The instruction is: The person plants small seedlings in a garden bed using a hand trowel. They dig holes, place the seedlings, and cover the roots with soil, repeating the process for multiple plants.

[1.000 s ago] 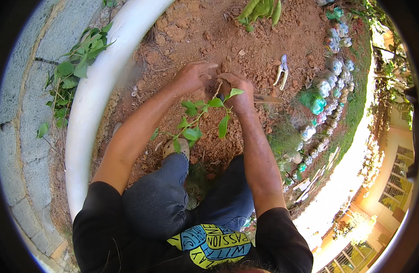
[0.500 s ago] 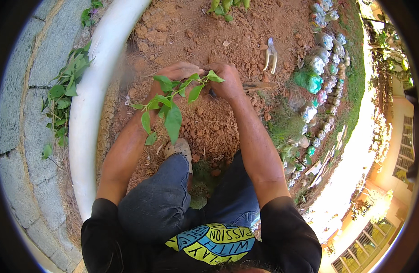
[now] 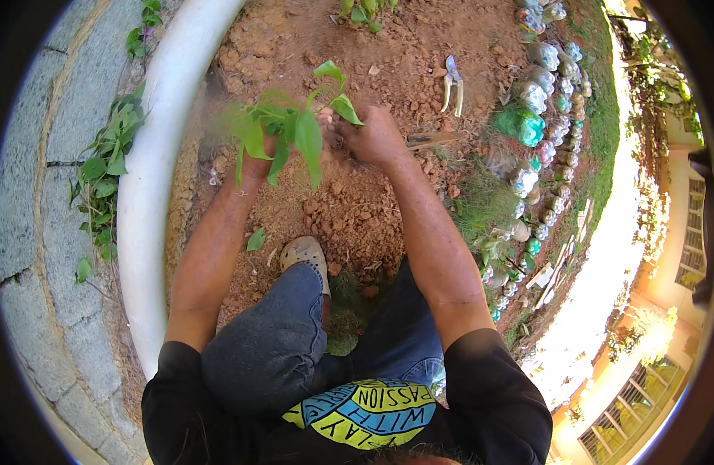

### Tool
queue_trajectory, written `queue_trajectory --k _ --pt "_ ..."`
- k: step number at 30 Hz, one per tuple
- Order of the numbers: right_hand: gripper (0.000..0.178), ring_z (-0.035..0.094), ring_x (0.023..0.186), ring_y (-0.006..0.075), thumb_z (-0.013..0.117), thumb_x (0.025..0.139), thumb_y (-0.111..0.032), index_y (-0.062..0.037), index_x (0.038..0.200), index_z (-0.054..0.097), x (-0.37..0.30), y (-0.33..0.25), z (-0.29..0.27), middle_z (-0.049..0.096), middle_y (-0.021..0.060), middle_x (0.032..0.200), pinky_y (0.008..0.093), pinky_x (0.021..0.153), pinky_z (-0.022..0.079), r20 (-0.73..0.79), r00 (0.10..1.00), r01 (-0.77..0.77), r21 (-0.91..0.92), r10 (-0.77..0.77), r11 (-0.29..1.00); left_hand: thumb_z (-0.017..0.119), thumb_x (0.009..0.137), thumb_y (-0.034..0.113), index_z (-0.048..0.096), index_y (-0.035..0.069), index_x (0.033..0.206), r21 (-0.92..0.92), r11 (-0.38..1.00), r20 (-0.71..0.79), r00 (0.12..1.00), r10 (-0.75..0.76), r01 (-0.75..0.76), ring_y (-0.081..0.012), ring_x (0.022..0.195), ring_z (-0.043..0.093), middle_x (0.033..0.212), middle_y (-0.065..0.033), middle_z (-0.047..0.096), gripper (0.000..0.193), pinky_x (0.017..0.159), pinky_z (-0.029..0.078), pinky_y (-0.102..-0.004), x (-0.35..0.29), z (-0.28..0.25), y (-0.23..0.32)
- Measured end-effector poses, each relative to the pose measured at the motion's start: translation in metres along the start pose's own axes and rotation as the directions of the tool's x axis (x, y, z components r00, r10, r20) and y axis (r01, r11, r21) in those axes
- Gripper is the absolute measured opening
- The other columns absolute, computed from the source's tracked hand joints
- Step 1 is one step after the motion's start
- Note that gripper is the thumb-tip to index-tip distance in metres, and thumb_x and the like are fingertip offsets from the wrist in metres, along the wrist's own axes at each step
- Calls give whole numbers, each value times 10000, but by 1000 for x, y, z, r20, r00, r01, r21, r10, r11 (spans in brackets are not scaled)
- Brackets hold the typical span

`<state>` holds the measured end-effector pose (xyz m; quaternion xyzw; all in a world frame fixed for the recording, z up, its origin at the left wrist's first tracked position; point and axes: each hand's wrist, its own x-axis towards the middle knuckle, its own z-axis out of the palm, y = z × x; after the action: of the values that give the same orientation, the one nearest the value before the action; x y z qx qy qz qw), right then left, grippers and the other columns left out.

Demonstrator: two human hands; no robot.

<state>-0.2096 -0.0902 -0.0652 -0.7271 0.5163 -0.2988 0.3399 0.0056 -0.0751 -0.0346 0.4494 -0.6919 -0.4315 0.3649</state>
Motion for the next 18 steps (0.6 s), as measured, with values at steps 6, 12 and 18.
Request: queue_trajectory --k 6,12,18 --pt "365 697 920 347 708 879 -284 -102 1194 684 -19 40 -22 718 173 1020 469 861 552 -84 876 -470 69 475 880 613 977 157 477 26 1424 -257 956 -55 990 129 -139 -179 962 675 1255 -149 649 485 786 542 -282 19 -3 -45" --pt "487 641 1136 353 623 930 -387 -148 1351 571 -34 69 9 674 180 1197 479 956 516 90 724 -602 -401 684 690 723 889 221 641 53 1135 -354 869 99 938 -333 346 -112 799 572 909 -20 618 309 709 490 -306 17 -15 -6" --pt "474 613 1183 358 561 971 -377 -149 1384 515 -32 66 23 641 181 1255 483 990 495 242 711 -460 -549 660 697 747 850 234 646 72 1009 -452 870 6 976 -219 198 -91 649 517 733 17 546 248 561 429 -285 25 -3 0"
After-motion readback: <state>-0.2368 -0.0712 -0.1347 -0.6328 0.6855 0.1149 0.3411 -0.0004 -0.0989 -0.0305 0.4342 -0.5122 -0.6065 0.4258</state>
